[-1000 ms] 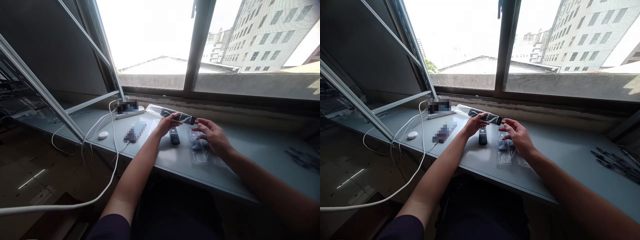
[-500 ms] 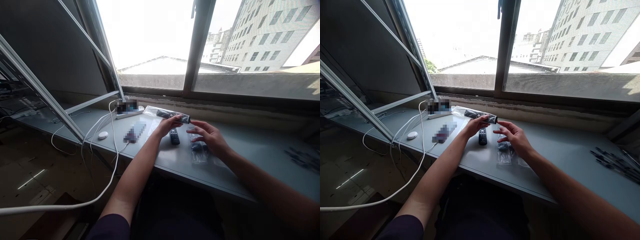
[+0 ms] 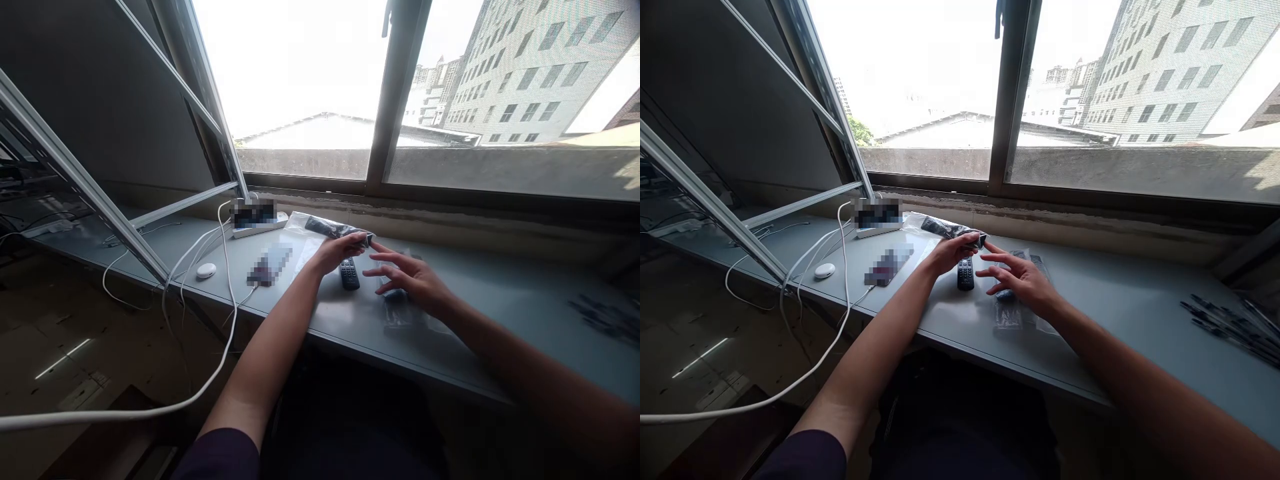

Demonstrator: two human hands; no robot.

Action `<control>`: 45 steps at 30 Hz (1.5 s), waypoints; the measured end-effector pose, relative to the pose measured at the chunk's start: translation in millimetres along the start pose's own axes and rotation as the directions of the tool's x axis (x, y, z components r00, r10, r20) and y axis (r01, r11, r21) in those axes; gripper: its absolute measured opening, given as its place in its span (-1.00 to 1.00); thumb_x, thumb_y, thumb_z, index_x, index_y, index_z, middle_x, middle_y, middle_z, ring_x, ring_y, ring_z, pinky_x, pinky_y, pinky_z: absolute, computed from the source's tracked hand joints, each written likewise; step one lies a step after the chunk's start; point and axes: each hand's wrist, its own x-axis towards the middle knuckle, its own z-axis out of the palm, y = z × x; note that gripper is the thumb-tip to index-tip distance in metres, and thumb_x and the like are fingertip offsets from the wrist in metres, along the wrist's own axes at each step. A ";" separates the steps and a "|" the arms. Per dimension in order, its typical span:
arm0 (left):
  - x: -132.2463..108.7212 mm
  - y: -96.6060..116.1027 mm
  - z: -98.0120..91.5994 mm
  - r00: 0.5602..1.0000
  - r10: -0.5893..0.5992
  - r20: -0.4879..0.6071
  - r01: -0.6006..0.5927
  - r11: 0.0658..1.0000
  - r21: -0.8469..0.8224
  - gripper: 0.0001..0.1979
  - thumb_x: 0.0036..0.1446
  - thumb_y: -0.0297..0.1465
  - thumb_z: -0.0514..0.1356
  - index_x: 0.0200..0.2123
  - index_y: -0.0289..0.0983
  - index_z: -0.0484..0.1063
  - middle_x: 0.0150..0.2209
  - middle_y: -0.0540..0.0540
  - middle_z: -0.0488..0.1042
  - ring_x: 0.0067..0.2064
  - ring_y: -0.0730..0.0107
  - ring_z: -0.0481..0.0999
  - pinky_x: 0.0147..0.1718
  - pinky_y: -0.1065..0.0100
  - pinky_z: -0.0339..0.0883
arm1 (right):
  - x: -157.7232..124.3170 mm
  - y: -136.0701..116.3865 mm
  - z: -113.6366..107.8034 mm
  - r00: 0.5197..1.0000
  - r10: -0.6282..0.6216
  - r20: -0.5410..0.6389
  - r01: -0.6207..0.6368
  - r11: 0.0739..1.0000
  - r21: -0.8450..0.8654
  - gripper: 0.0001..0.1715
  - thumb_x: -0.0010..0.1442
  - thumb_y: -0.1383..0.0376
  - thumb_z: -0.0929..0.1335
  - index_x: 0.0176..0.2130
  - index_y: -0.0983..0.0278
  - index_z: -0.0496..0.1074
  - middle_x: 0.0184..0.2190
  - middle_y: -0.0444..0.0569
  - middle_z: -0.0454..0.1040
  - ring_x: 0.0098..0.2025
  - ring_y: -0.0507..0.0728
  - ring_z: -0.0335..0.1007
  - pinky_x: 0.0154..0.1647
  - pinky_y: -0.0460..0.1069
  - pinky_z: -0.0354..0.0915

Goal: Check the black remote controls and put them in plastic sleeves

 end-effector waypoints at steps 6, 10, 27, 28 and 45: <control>-1.0 -2.2 -0.8 0.999 -0.018 0.045 0.017 0.999 0.036 -0.60 0.07 -0.23 0.61 -0.10 -0.35 0.74 -0.14 -0.17 0.71 -0.25 0.46 0.62 -0.10 0.38 0.50 | -0.6 -3.3 0.4 0.999 0.002 0.046 -0.001 1.000 -0.008 -0.56 0.33 -0.08 0.59 0.11 0.00 0.76 0.66 -0.02 0.11 0.19 0.45 0.71 -0.06 0.23 0.76; -1.5 -4.5 -0.8 0.989 -0.045 0.143 0.036 0.997 0.063 -0.61 0.12 -0.24 0.59 -0.06 -0.35 0.75 -0.09 -0.22 0.71 -0.16 0.38 0.68 -0.03 0.34 0.53 | -0.9 -2.2 3.3 0.997 0.017 0.071 -0.017 1.000 -0.006 -0.52 0.31 -0.06 0.61 0.14 0.03 0.76 0.65 0.00 0.13 0.20 0.48 0.69 -0.03 0.28 0.76; -17.1 3.8 22.0 0.922 -0.144 0.358 0.121 0.989 0.088 -0.60 0.12 -0.18 0.60 -0.15 -0.37 0.68 -0.18 -0.22 0.70 -0.20 0.28 0.67 -0.35 0.38 0.47 | 0.1 4.1 5.9 0.982 -0.033 0.186 0.038 0.999 -0.027 -0.52 0.41 -0.01 0.56 0.25 0.00 0.70 0.35 0.07 0.59 0.31 0.49 0.61 0.02 0.28 0.75; -17.5 4.2 22.0 0.921 -0.145 0.362 0.120 0.989 0.092 -0.60 0.12 -0.19 0.60 -0.15 -0.38 0.68 -0.18 -0.22 0.69 -0.19 0.28 0.67 -0.33 0.38 0.47 | 0.4 4.9 5.4 0.980 -0.039 0.196 0.046 0.998 -0.031 -0.51 0.41 -0.01 0.56 0.26 0.01 0.69 0.33 0.07 0.61 0.31 0.49 0.61 0.02 0.28 0.75; -4.5 -6.0 6.6 0.953 -0.099 0.287 0.054 0.985 0.161 -0.63 0.21 -0.21 0.50 0.01 -0.27 0.71 0.02 -0.21 0.69 -0.20 0.42 0.58 -0.22 0.39 0.38 | 1.7 7.3 2.0 0.994 -0.108 0.019 0.109 0.992 -0.059 -0.48 0.41 -0.07 0.54 0.23 0.06 0.70 0.17 0.11 0.68 0.02 0.37 0.76 -0.17 0.22 0.77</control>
